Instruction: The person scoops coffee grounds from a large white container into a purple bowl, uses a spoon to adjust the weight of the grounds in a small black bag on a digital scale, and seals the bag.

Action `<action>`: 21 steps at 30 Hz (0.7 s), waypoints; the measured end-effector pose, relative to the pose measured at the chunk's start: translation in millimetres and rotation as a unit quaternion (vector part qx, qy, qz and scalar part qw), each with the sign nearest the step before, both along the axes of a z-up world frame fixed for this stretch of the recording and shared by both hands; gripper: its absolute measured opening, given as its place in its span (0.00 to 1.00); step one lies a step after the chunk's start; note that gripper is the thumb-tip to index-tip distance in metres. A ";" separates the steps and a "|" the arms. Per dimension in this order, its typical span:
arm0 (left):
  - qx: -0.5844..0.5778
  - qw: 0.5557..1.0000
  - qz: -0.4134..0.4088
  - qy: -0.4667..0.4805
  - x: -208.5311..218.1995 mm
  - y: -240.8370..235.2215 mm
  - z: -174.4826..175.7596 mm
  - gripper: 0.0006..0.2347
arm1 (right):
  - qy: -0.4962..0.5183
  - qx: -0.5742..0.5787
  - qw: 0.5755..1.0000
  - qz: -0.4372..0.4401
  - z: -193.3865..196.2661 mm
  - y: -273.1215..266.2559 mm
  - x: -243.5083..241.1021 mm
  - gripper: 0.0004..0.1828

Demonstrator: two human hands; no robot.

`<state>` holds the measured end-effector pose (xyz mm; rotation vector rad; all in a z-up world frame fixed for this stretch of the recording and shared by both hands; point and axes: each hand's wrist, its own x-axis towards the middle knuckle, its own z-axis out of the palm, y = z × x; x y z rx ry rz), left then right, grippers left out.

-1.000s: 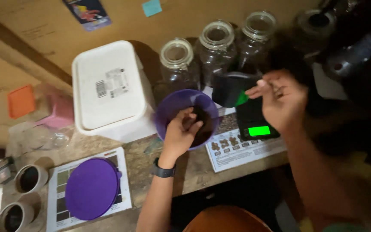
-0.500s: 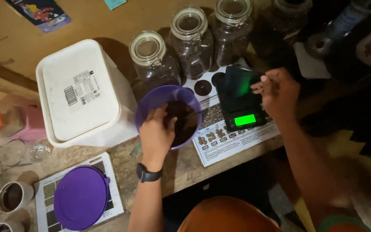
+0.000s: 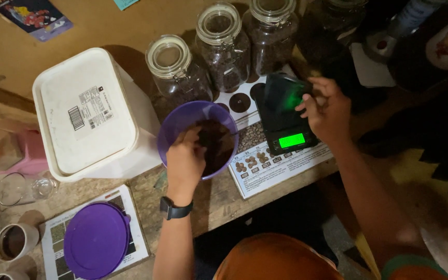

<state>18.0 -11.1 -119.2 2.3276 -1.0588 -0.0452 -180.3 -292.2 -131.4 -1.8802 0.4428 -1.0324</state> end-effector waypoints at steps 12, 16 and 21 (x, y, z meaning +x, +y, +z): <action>0.026 0.998 0.016 -0.046 -8.1 -1.0 15.8 0.14 | 0.027 0.010 1.000 0.002 -4.7 4.9 -4.3 0.20; 0.025 0.997 0.012 -0.067 -7.7 0.0 6.5 0.13 | 0.008 0.029 1.000 -0.003 -13.9 3.3 -5.5 0.20; -0.023 0.999 -0.010 -0.040 -7.2 0.2 9.9 0.12 | 0.036 0.031 0.999 -0.005 -14.5 2.0 -5.7 0.22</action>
